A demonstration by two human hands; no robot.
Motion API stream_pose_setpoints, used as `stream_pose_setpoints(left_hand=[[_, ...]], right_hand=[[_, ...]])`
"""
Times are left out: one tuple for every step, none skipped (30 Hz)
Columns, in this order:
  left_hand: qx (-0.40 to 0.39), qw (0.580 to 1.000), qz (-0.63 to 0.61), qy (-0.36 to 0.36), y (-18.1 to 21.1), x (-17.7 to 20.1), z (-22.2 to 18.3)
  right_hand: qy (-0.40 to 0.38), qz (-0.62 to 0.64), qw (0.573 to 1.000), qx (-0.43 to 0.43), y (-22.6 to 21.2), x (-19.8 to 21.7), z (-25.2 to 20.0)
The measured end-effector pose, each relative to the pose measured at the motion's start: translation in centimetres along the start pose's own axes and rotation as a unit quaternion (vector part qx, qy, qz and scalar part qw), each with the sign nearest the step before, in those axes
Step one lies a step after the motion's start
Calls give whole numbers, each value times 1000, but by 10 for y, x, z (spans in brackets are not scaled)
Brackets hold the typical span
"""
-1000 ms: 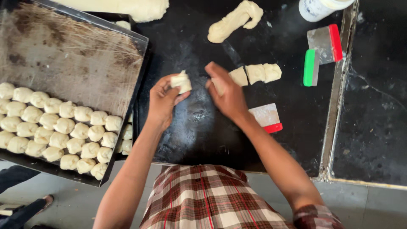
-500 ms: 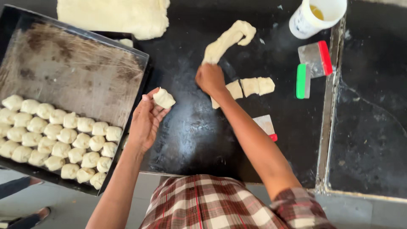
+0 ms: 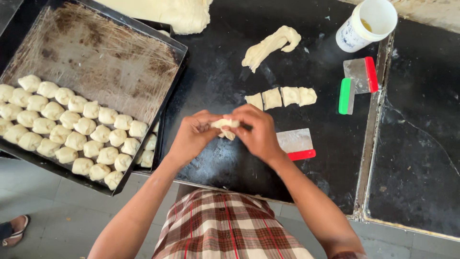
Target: The person cuts a strip of dough into small pieces using a scraper, rolls the pieces into balls by hand, and places them onto a metal tray.
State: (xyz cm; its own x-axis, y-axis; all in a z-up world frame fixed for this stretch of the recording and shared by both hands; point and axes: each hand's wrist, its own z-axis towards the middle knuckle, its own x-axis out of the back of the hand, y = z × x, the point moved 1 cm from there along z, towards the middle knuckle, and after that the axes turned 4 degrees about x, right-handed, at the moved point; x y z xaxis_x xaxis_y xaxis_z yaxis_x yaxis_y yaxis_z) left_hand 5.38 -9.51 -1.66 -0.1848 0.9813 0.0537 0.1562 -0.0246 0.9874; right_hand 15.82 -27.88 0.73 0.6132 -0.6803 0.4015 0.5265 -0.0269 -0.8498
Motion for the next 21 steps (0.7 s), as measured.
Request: stream_pose_setpoints(left_hand=[[10, 997, -68, 20, 2, -1, 0], [19, 990, -136, 39, 5, -3, 0], [28, 977, -203, 58, 10, -4, -1], [77, 969, -235, 32, 16, -3, -2], [126, 956, -265, 7, 24, 0, -6], [183, 938, -295, -17, 30, 1, -15], [202, 928, -310, -35, 36, 2, -19], [217, 919, -326, -51, 42, 5, -19], [233, 908, -341, -68, 46, 7, -20], [152, 958, -234, -58, 50, 7, -24], [69, 989, -122, -46, 51, 5, -29], [-18, 999, -6, -35, 52, 5, -31], [-38, 998, -25, -32, 48, 6, -30], [-58, 997, -46, -29, 42, 7, -29], [-79, 994, -67, -26, 34, 9, -27], [-58, 993, -103, -21, 23, 13, -21], [-37, 989, -139, -16, 11, 19, -14], [-9, 984, -179, -10, -3, 21, -13], [-11, 977, -209, 24, -14, 24, -12], [-17, 970, -236, 58, -21, 30, -6], [-23, 960, -262, 92, -24, 37, -2]], right_hand=[[23, -165, 982, 84, -14, 1, -3], [34, -192, 969, 149, -25, -1, -2], [44, -218, 951, 214, -34, -5, -1], [56, -245, 926, 282, -40, -8, 3], [38, -257, 927, 272, -40, -9, 8], [19, -267, 929, 255, -39, -10, 7], [-1, -276, 931, 238, -38, -11, 5], [21, -241, 947, 211, -38, -10, 3], [42, -205, 961, 183, -40, -10, 0], [65, -168, 972, 151, -42, -11, -2], [67, -16, 997, 22, -38, -10, 3], [70, 136, 983, -105, -29, -9, 13], [68, 283, 929, -228, -23, -10, 18], [55, 313, 915, -250, -21, -13, 17], [42, 342, 899, -271, -16, -18, 14], [28, 370, 882, -289, -9, -23, 13], [31, 380, 886, -264, -3, -28, 9], [33, 390, 887, -245, -1, -35, -3], [35, 400, 888, -226, -1, -39, -16], [-27, 434, 877, -203, -5, -37, -30], [-89, 466, 862, -178, -15, -30, -46]])
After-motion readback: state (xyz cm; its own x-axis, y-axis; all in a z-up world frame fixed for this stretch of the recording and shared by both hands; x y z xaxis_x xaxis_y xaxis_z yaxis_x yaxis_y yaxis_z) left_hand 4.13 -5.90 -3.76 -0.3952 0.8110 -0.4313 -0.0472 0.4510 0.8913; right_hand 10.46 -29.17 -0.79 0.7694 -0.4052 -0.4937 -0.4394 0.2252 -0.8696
